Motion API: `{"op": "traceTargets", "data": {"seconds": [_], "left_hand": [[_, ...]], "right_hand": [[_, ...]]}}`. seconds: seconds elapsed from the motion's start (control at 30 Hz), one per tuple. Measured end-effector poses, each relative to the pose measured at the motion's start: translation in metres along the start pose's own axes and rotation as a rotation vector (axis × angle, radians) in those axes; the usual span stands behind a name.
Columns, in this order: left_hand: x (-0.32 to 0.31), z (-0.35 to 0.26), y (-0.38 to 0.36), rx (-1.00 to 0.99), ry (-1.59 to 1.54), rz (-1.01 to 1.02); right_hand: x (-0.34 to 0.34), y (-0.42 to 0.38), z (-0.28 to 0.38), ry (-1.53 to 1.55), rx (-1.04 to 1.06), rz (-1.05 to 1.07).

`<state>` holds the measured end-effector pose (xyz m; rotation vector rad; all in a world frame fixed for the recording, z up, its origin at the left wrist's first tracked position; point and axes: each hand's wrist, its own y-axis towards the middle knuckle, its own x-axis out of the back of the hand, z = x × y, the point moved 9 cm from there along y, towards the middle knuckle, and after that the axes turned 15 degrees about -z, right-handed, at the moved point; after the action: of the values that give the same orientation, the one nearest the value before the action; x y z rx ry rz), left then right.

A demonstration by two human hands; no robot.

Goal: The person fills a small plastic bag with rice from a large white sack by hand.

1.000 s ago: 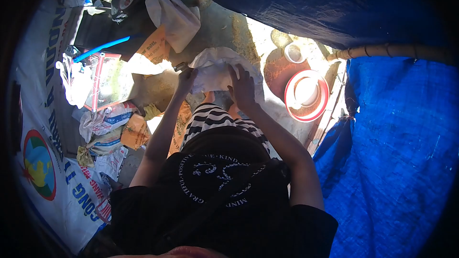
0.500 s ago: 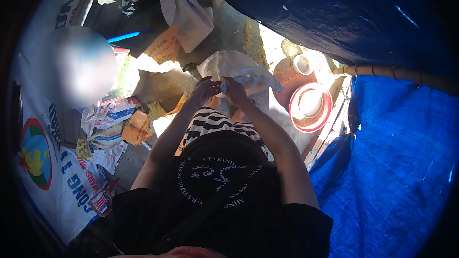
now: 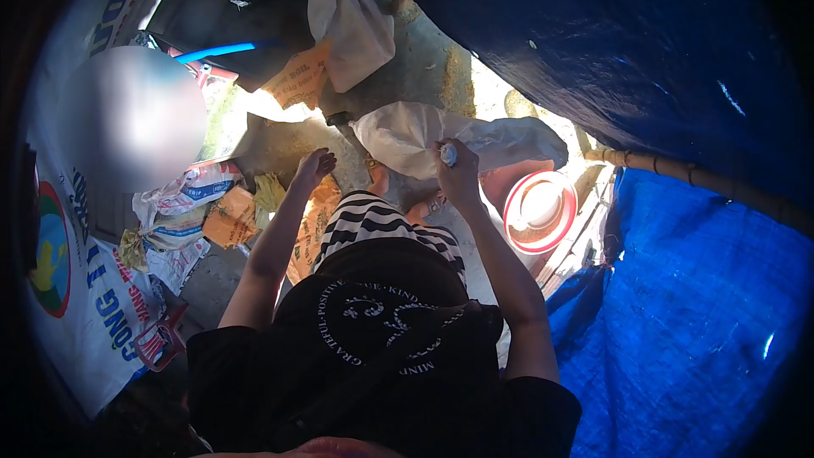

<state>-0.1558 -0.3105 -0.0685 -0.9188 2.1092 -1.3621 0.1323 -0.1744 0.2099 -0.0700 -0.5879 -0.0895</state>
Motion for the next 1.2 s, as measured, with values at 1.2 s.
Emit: {"op": "traceTargets", "data": {"seconds": [1.2], "left_hand": [[-0.061, 0.036, 0.023, -0.299, 0.437, -0.160]], "right_hand": [[0.167, 0.091, -0.132, 0.464, -0.479, -0.478]]}}
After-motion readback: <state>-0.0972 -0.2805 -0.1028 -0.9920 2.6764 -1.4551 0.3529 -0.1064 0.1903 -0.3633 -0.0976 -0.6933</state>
